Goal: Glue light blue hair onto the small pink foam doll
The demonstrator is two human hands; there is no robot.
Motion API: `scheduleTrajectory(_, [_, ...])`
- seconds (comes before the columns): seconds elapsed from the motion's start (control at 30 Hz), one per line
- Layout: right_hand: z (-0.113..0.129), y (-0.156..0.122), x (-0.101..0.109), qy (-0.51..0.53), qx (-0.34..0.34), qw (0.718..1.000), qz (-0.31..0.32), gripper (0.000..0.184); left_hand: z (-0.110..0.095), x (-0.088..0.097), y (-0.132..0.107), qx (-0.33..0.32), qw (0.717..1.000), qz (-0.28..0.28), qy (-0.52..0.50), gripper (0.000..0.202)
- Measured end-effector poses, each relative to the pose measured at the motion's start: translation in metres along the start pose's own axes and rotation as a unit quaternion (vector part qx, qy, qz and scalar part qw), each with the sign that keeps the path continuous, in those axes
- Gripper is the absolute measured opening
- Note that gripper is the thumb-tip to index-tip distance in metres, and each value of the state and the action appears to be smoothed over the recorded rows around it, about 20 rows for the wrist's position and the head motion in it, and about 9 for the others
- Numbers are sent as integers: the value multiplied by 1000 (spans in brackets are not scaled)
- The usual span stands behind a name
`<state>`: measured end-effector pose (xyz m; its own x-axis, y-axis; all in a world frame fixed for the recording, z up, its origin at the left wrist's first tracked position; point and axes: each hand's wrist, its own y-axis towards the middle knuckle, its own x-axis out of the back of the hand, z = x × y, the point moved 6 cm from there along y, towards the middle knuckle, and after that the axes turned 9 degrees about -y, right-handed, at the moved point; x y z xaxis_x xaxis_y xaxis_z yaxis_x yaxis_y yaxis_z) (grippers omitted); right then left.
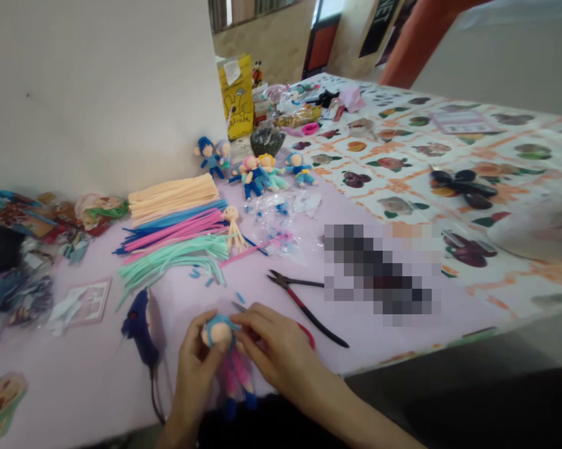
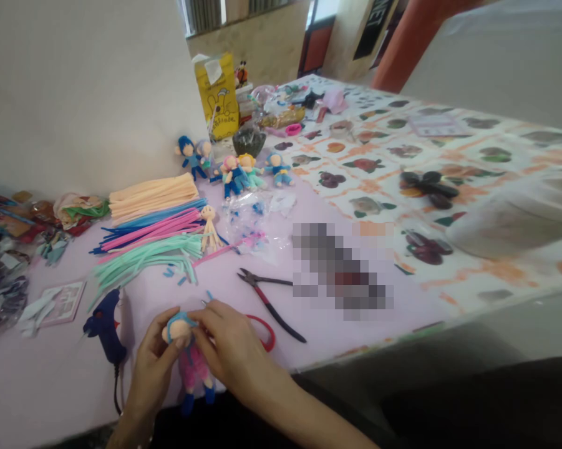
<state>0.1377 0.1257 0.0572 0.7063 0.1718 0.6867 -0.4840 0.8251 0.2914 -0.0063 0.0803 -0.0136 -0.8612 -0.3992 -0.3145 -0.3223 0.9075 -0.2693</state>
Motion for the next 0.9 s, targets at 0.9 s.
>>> scheduleTrajectory(0.9, [18, -3, -8, 66, -40, 996, -39, 13, -4, 9, 0, 129, 979, 5, -159, 50])
